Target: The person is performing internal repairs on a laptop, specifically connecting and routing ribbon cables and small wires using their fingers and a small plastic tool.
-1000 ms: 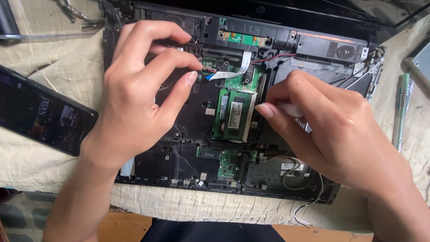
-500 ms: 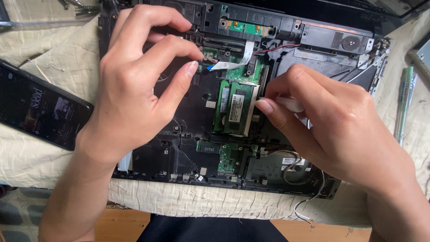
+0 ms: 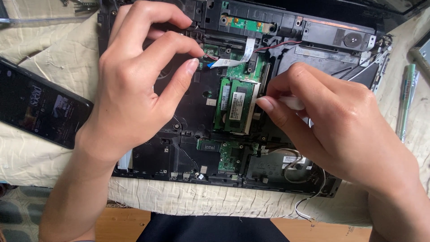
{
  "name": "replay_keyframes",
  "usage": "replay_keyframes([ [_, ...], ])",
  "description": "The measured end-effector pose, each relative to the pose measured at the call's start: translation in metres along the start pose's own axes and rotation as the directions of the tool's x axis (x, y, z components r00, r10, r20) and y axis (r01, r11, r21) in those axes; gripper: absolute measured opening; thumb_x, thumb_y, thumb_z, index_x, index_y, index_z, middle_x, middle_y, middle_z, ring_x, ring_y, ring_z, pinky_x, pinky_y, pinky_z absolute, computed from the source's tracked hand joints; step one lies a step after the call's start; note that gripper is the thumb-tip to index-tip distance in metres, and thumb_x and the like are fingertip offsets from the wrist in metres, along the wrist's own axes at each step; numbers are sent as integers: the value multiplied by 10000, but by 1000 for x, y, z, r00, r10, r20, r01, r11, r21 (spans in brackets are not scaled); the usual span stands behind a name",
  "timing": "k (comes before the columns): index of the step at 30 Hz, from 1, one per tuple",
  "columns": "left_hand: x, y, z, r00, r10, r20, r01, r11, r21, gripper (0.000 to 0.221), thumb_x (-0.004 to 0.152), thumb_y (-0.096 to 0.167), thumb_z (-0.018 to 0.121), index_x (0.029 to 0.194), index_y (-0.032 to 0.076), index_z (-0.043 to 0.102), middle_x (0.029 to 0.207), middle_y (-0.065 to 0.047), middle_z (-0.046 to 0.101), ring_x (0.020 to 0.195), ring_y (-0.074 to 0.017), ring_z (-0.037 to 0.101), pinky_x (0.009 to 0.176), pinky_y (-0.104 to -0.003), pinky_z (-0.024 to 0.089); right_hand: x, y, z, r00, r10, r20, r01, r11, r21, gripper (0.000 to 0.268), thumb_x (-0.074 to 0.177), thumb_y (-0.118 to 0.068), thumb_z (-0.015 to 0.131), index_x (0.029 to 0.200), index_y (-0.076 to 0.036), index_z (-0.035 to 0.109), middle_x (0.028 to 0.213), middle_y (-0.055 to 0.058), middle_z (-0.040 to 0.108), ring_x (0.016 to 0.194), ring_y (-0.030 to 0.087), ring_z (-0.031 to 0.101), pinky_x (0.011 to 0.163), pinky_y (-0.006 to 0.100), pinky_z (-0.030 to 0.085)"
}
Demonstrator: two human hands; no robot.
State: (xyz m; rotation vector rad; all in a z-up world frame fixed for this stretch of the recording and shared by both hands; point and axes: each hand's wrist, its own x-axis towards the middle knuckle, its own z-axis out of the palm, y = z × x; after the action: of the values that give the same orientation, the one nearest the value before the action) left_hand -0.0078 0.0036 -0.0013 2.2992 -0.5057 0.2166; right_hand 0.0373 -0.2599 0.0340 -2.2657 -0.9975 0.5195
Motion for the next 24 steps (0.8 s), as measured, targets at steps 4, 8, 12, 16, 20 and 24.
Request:
replay_keyframes([
  [4,-2,-1,0,998,26,-65,-27,1000,-10,63,1087,-96,624,1099,-131,675,1196,-275,558,1142,-413,566,988,-478,521,-1,2,1,1000,8,-7,-9,999,-36,117,1075,-88,621,1003,-14,565,726,40,520,550,189,461,536,306,376],
  [8,-18,4,-15,967,-85,-242,112,989,101,201,1231,0,552,1224,-129,706,1191,-236,673,1025,-344,585,969,-452,461,-2,3,1,1000,10,-18,-10,999,-50,119,1071,-88,631,1016,-1,571,715,45,524,550,193,424,549,303,367],
  [12,-9,11,-27,979,-35,-199,48,997,61,137,1178,-22,611,1178,-122,704,1178,-251,654,1051,-372,603,972,-467,474,-3,1,-2,999,30,-29,-32,997,-65,116,1065,-105,643,1000,-24,590,696,40,477,542,171,399,539,292,348],
  [16,-4,17,-14,991,126,-49,-129,989,-78,169,1041,20,768,1113,-101,675,1102,-236,630,1039,-376,610,945,-462,501,-4,-9,-1,987,20,-157,-16,999,28,149,1045,-88,595,1001,54,595,835,111,634,656,189,554,627,279,419],
  [20,-8,21,5,964,256,-68,-265,930,-254,260,938,-7,862,1052,-117,657,960,-195,653,872,-317,628,810,-379,580,-4,-19,10,940,29,-339,95,935,342,317,979,-122,448,950,188,509,848,251,591,533,222,559,504,274,437],
  [24,-11,19,-2,943,263,-203,-313,908,-278,144,970,-94,791,960,-103,648,903,-171,626,806,-301,604,762,-361,557,-4,-27,19,930,124,-347,51,889,454,442,970,-286,465,996,148,541,867,232,604,510,218,589,492,268,467],
])
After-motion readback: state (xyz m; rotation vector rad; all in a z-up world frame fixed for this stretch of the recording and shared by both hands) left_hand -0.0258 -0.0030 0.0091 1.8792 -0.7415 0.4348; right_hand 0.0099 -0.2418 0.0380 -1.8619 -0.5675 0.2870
